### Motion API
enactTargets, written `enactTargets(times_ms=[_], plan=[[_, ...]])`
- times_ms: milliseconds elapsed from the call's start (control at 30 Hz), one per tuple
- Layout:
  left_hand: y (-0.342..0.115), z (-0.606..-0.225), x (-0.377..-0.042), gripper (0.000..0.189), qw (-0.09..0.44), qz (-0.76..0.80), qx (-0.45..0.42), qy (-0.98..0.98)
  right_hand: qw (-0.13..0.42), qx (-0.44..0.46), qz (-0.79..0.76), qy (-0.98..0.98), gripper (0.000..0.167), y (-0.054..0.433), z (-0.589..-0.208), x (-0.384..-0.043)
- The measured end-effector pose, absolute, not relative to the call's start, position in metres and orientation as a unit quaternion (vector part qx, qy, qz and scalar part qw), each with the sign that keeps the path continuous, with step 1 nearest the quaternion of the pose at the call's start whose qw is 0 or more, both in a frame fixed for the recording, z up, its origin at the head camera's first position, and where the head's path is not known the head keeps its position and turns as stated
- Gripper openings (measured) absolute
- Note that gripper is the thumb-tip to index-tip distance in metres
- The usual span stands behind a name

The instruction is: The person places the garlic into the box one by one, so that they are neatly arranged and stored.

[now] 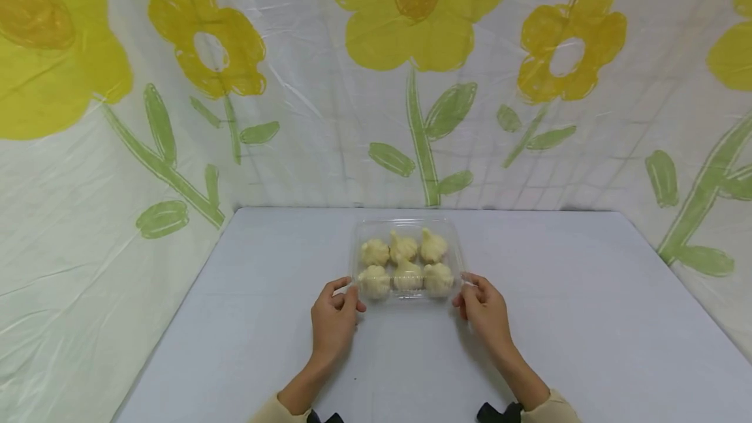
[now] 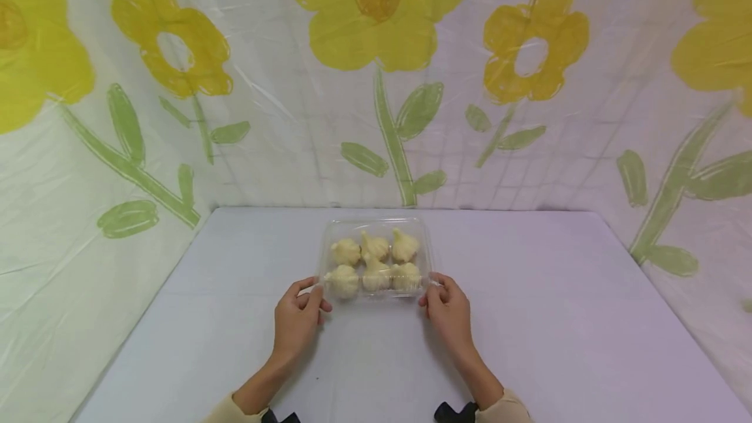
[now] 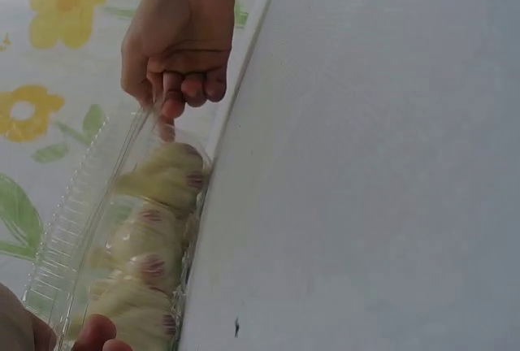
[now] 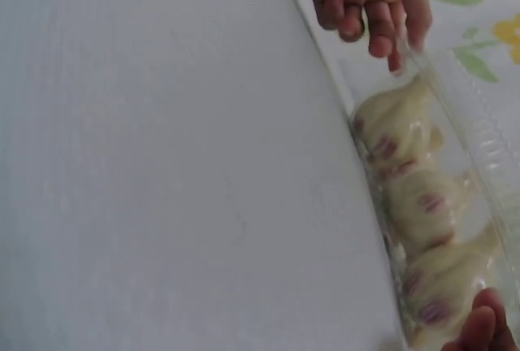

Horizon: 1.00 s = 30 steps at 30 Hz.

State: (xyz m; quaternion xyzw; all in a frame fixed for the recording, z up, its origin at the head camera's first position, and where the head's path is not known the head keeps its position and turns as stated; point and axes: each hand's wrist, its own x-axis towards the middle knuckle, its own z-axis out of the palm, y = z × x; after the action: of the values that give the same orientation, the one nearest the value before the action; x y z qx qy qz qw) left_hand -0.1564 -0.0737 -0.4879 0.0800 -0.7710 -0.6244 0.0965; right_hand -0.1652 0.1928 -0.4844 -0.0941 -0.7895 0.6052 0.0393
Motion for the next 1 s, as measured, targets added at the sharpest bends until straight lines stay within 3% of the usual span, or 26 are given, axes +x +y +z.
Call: enactTargets(times_ms=[333,1000], plan=[[-0.069,-0.486,-0.157,0.029,0.091,-0.659,0.133,-0.734,0.097,-0.129,0.628,-0.761,0.035,0.177,-0.488,-0.162],[-0.072,-0.473,-0.157,0.032,0.035,-0.778,0.177,-0.602,0.057,-0.190,0.744,-0.638,0.038,0.168,-0.479,-0.157]])
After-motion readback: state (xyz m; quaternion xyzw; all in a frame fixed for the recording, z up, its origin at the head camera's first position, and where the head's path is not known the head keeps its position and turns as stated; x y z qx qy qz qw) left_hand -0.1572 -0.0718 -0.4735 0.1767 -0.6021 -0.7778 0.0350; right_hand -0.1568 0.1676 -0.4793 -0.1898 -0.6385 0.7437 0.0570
